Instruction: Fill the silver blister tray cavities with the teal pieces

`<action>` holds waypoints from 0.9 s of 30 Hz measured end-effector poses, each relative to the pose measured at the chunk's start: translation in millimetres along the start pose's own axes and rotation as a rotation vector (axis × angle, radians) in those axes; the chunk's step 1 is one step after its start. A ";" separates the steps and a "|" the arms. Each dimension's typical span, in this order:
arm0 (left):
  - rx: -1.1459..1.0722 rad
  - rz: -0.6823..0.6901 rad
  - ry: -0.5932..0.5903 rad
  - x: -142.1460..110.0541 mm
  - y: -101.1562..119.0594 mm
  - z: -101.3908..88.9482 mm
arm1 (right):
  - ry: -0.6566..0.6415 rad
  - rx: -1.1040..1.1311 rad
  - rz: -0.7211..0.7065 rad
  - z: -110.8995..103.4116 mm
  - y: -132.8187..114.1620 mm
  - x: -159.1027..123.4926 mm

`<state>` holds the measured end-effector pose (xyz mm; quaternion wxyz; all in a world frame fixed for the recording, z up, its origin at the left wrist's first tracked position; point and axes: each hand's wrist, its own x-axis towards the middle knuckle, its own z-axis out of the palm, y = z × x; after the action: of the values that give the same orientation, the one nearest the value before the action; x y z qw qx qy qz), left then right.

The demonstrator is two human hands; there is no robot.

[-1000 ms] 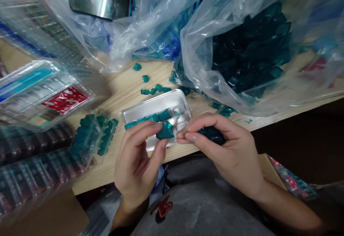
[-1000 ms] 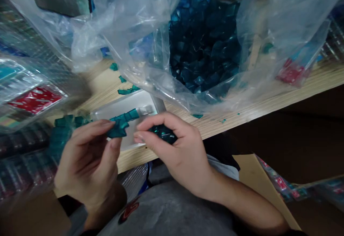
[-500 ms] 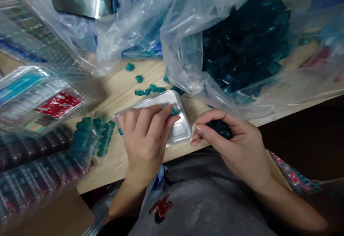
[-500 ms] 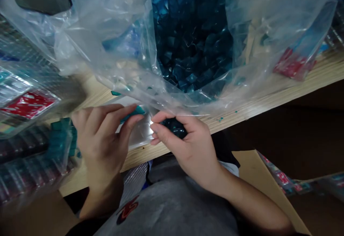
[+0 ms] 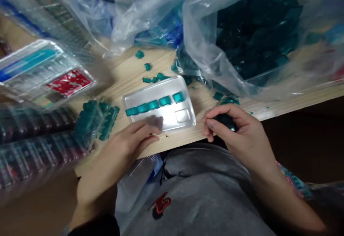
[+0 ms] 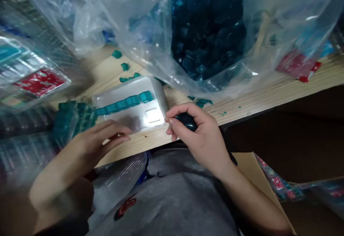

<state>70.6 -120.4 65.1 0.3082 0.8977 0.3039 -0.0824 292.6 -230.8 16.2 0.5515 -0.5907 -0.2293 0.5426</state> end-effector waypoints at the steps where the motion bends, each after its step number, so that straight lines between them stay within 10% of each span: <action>1: -0.002 -0.005 -0.016 2.1 -5.2 -1.6 | 0.003 -0.041 -0.008 0.9 -0.1 -1.8; 11: -0.059 0.105 -0.145 23.4 -32.0 -9.1 | 0.060 -0.785 -0.531 28.1 0.7 19.5; 27: -0.035 0.133 -0.159 26.9 -31.5 -10.5 | -0.026 -1.223 -0.705 46.9 -10.0 38.2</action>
<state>73.0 -81.1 48.6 0.3520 0.9009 0.2195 -0.1274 265.6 -175.8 19.6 0.2608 -0.6786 -0.6774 0.1124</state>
